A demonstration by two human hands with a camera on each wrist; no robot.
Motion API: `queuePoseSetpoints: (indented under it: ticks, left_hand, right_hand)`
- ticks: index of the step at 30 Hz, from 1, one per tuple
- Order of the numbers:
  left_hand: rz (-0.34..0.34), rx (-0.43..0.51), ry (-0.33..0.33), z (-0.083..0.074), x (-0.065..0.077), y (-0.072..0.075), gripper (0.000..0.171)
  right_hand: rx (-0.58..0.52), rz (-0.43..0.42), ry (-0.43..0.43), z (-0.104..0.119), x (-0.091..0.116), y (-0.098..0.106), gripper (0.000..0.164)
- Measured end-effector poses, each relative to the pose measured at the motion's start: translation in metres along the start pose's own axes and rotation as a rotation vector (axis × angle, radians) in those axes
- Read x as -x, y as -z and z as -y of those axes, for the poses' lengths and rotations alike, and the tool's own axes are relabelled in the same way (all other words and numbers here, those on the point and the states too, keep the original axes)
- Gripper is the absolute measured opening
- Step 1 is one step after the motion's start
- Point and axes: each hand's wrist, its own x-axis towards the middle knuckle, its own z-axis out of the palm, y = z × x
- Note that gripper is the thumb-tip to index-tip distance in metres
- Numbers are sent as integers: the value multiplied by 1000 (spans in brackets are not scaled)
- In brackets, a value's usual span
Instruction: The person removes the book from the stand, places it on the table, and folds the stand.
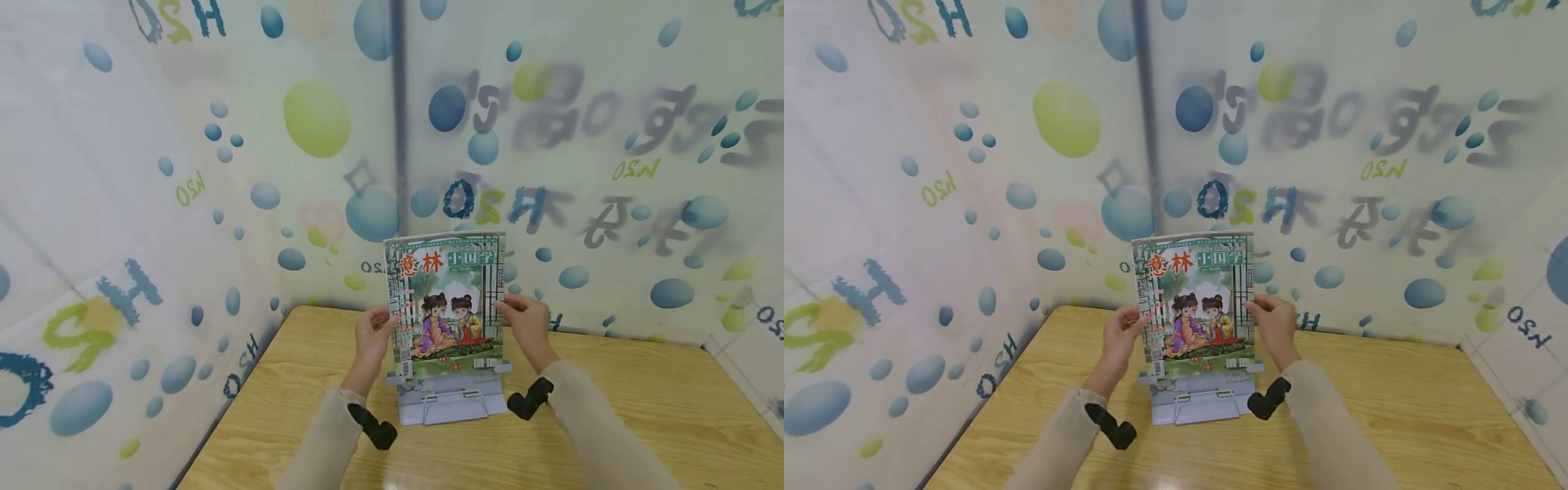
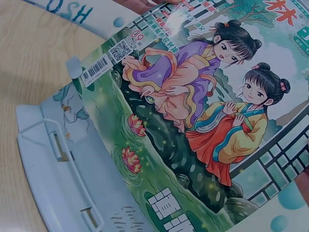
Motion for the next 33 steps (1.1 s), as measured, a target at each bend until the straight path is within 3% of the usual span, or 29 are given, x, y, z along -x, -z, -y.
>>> queuePoseSetpoints:
  ticks: [8, 10, 13, 16, 17, 21, 27, 33]
  left_hand:
    - [62, 36, -57, -27, -3, -10, 18]
    - [81, 32, -63, -32, -4, -12, 18]
    - [114, 26, -62, -40, -3, -16, 19]
    - [156, 23, -69, -48, -1, -22, 19]
    - [172, 25, -71, -50, 0, -25, 20]
    - [238, 26, -63, -57, 6, -37, 20]
    - [306, 23, -20, -58, 17, -58, 19]
    - [331, 60, 16, -49, 29, -77, 19]
  right_hand:
    - [-69, -38, 25, 14, -7, 24, 41]
    - [-180, -7, 75, -1, -18, 30, 40]
    - [-234, 26, 87, -1, -20, 44, 43]
    - [-207, 27, 87, 6, -16, 59, 44]
    - [-133, 13, 50, 22, -6, 66, 47]
    - [-73, 11, 40, 29, 2, 88, 50]
    - [-37, 15, 67, 17, 7, 119, 49]
    - [6, 54, 51, 7, 12, 145, 52]
